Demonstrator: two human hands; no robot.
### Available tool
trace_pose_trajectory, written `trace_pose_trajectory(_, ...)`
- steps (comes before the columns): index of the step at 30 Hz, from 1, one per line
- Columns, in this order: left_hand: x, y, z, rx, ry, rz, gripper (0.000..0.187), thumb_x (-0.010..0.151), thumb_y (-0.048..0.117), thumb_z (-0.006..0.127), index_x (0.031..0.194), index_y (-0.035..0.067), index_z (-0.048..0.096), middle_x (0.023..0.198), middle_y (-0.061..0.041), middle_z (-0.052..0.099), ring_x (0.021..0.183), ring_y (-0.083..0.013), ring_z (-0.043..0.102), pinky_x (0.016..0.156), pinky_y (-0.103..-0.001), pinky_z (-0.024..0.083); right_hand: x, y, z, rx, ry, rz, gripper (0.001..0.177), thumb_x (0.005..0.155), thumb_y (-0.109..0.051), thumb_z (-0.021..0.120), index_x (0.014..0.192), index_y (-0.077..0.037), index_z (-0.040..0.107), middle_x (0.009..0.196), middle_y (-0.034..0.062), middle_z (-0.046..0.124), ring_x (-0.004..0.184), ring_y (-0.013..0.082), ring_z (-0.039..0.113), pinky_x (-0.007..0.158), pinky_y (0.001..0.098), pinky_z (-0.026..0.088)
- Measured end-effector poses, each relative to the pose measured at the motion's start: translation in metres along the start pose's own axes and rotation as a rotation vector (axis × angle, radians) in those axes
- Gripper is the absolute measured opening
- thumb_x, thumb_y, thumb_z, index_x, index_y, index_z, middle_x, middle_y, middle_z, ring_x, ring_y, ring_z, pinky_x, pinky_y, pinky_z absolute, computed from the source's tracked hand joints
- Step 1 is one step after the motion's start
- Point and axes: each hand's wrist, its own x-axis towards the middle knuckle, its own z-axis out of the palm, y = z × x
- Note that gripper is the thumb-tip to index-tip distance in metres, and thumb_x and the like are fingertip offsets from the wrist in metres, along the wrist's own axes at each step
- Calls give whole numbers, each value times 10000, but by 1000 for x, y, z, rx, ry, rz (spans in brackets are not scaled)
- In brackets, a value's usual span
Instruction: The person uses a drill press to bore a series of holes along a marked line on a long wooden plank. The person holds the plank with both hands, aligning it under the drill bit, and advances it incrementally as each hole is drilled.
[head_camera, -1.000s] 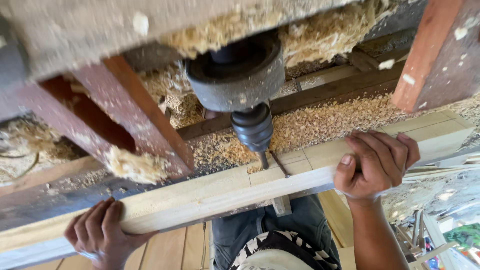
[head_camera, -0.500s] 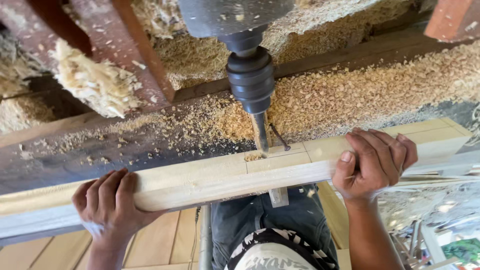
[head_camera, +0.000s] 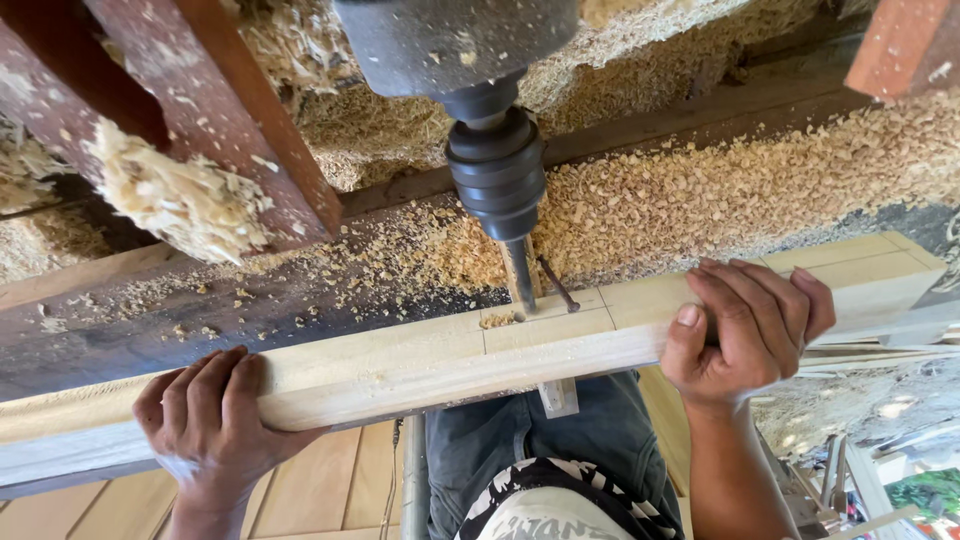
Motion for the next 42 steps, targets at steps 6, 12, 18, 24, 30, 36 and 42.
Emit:
trace_pose_trajectory(6,12,-4,-2,19,33,-7,733,841,753,696,1064,56,652,1090,-101,709,1029,-299,681,983,-487,462,11,-7,3,-12,-5,28,366,1093,-312,538,956,-72,777,990,47,766,1054,225,675,1134,414,361)
trace_pose_trajectory(12,23,-8,-6,42,44,8,761,826,791,628,1052,65,660,1041,-95,712,986,-283,699,945,-467,472,27,-12,7,-7,28,32,355,1039,-286,534,903,-66,776,929,45,764,1000,225,675,1129,448,365)
trace_pose_trajectory(18,29,-11,-9,27,9,-8,739,841,768,630,1088,72,641,1083,-91,715,1021,-288,694,961,-477,464,37,-14,4,-39,-35,59,355,1052,-288,524,931,-68,776,984,51,775,1052,228,672,1158,444,360)
trace_pose_trajectory(24,38,-13,-11,2,6,-2,743,850,760,642,1112,65,638,1108,-99,706,1035,-293,686,964,-476,465,54,-16,4,-44,-47,74,361,1047,-295,522,941,-67,782,991,51,775,1051,232,671,1146,450,358)
trace_pose_trajectory(30,43,-17,-10,2,26,7,770,839,774,645,1103,51,627,1076,-113,705,1024,-298,685,945,-477,474,70,-19,7,-49,-38,77,377,1043,-303,504,914,-70,770,974,44,763,1030,230,665,1138,449,362)
trace_pose_trajectory(36,46,-19,-11,2,18,8,766,832,767,650,1088,45,642,1074,-119,711,1023,-306,682,945,-479,473,79,-19,7,-47,-51,70,376,1048,-296,501,904,-69,764,980,46,766,1024,232,665,1136,446,363)
trace_pose_trajectory(42,45,-17,-9,25,11,-33,781,786,789,662,1073,63,655,1061,-103,713,1021,-293,692,954,-477,473,82,-15,10,-47,-31,71,384,1050,-301,500,896,-72,767,955,44,773,1018,221,678,1143,439,359)
